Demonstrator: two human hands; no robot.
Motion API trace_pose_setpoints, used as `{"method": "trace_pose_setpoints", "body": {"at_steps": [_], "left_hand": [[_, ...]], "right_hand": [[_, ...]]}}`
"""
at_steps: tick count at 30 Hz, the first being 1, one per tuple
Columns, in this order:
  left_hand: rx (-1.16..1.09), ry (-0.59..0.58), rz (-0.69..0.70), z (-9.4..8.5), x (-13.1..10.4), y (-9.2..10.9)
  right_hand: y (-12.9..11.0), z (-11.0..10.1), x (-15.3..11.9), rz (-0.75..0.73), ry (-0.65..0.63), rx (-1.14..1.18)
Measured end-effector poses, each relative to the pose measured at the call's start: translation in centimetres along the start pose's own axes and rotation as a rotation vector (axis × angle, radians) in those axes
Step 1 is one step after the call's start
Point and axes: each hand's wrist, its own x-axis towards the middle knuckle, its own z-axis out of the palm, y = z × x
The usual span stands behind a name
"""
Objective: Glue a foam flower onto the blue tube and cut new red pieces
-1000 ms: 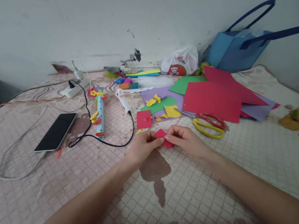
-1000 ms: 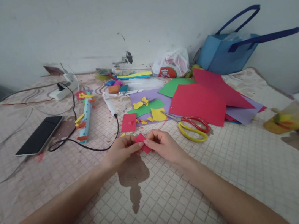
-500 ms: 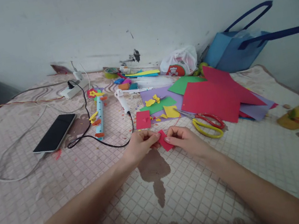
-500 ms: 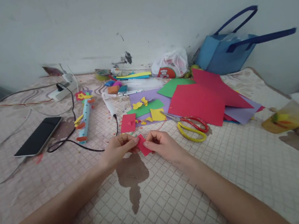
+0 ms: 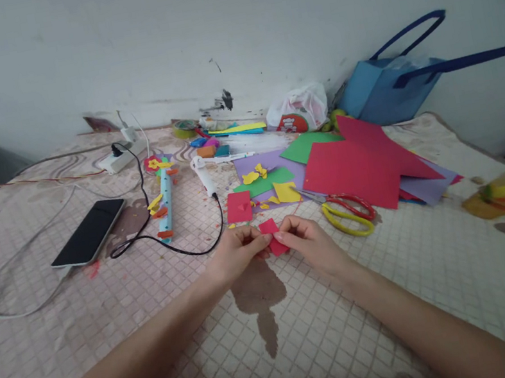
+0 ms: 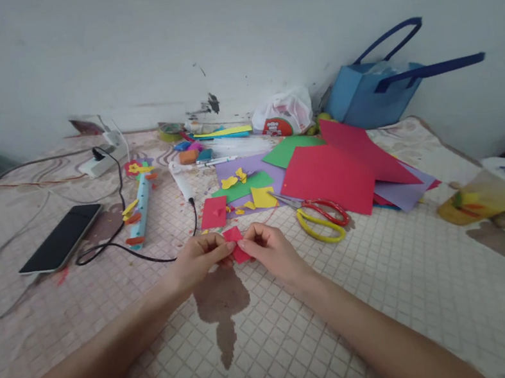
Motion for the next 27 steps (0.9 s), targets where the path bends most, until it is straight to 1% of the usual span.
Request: {"method": "trace_pose_setpoints", "body": {"at_steps": [4,6,10,13,15,18,22,24,27], "left_hand": [[-0.029,-0.072,-0.055,0.2,-0.1,-0.2],[-0.015,-0.083,-0.045,0.3,-0.1,-0.3],[0.031,-0.064,-0.001,0.2,0.0,-0.6],[0.027,-0.114,-0.026,0.2,-0.1,-0.7],[0.018,-0.139,-0.018,0.2,-0.1,-0.7],[0.021,-0.130,0.018,0.3,-0.2,-0.6],[0.032,-0.146,-0.004,0.5,-0.2,-0.7],[0.047,-0.140,0.013,0.6,-0.3,-0.8],[0.049,-0.147,0.001,0.3,-0.3,-0.6]], "right_hand": [[0.1,0.1,0.0,-0.010,0.043,0.015],[0.2,0.1,0.0,-0.016,0.048,0.013],[0.5,0.2,0.1,-0.023,0.067,0.014],[0.5,0.2,0.1,-0.044,0.097,0.017],[0.4,0.1,0.1,-0.054,0.115,0.004],[0.5,0.1,0.1,-0.038,0.118,-0.003],[0.8,0.2,0.1,-0.045,0.134,0.004],[1.0,0.2,0.1,-0.050,0.134,0.011],[1.2,0.2,0.1,-0.051,0.124,0.030]]}}
